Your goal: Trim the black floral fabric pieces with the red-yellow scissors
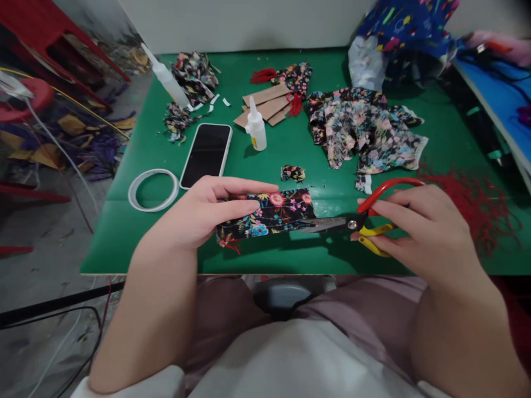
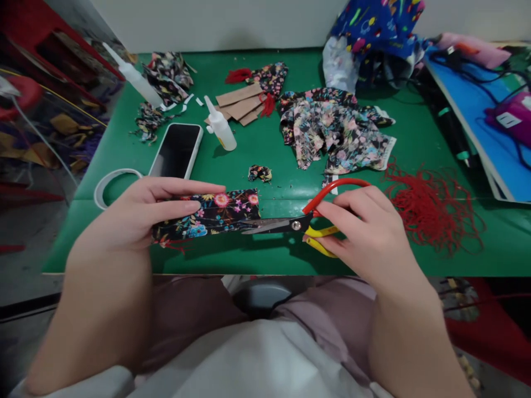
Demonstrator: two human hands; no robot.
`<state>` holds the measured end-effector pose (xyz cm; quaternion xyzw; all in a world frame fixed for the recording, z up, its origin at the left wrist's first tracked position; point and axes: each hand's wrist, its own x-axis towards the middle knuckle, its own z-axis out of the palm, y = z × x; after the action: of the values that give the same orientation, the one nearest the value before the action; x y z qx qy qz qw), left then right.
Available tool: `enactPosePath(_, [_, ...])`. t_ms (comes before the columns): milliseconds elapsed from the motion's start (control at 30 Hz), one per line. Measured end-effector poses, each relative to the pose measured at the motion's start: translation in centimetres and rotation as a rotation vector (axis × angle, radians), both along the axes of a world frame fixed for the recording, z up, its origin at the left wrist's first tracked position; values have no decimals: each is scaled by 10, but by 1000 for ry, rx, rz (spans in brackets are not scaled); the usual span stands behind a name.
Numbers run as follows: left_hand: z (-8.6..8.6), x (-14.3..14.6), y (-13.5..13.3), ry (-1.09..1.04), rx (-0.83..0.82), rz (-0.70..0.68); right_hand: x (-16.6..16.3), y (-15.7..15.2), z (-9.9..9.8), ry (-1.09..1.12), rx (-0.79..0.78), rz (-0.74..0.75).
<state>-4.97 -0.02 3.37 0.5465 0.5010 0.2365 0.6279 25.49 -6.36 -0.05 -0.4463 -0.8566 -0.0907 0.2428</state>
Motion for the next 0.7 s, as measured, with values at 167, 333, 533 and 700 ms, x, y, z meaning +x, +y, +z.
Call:
enactPosePath(167, [1, 1, -1, 24, -14, 16, -2, -1, 2, -6, 2, 10])
enactPosePath(333, [1, 1, -1, 50, -3, 28, -6, -5, 4, -25, -31, -52])
enactPosePath(533, [-1, 0, 0, 71, -14, 42, -6, -6, 1, -71, -31, -60])
enactPosePath(700, [0, 1, 1, 61, -34, 45, -5, -5, 0, -68, -23, -57])
